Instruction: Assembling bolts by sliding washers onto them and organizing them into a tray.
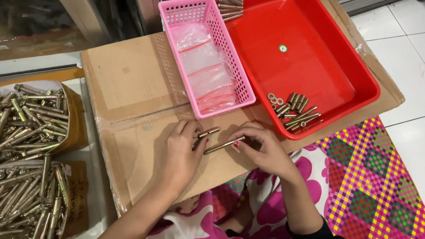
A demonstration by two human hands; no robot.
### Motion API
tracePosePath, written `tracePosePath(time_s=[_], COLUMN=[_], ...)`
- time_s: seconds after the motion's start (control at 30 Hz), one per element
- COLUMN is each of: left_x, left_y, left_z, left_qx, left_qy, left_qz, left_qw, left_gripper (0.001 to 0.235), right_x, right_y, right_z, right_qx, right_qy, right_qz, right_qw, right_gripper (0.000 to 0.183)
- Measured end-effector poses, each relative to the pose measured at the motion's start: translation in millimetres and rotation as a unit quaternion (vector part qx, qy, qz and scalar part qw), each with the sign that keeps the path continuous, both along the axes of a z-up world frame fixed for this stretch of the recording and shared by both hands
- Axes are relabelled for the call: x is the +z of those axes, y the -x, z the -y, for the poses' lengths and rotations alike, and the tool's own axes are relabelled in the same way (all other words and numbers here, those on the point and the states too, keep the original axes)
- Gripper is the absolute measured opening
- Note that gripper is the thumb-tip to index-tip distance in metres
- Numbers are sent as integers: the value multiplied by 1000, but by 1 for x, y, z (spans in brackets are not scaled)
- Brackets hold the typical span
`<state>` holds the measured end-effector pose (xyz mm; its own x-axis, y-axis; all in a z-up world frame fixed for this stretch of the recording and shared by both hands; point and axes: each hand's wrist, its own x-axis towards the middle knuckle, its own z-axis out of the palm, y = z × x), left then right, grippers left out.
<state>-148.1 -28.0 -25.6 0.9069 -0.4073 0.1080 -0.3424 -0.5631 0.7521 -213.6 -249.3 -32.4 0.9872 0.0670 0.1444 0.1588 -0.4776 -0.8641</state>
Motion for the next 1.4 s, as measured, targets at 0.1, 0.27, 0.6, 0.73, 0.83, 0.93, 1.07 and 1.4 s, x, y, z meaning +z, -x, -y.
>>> tracePosePath(time_s=[0.1, 0.27, 0.6, 0.73, 0.83, 0.93, 1.07, 1.4], left_x=[-11, -1, 7, 17, 5, 1, 12, 52], left_y=[-3, 5, 7, 6, 11, 11, 13, -11], left_z=[1, -5, -9, -10, -9, -5, 12, 123], left_qx=[4, 20, 4, 22, 30, 65, 14, -162], left_qy=[25, 38, -21, -18, 4, 106, 192, 204], left_qz=[-33, -13, 15, 14, 23, 51, 210, 352], left_qw=[999, 999, 1000, 999, 999, 991, 959, 899], left_gripper=[21, 16, 15, 14, 14, 10, 16, 6], right_x=[21, 15, 16, 12, 25, 53, 63, 72], right_y=[-5, -11, -23, -23, -6, 15, 39, 22], right_z=[-8, -12, -28, -25, -26, -16, 29, 121], right_qx=[-11, -45, -99, -104, -115, -111, -128, -271], right_qy=[82, 124, 170, 177, 184, 191, 143, 289], right_qz=[-5, -26, -33, -30, -39, -56, -7, 19], right_qw=[997, 991, 980, 978, 975, 974, 981, 918], right_gripper=[12, 14, 17, 21, 32, 36, 33, 18])
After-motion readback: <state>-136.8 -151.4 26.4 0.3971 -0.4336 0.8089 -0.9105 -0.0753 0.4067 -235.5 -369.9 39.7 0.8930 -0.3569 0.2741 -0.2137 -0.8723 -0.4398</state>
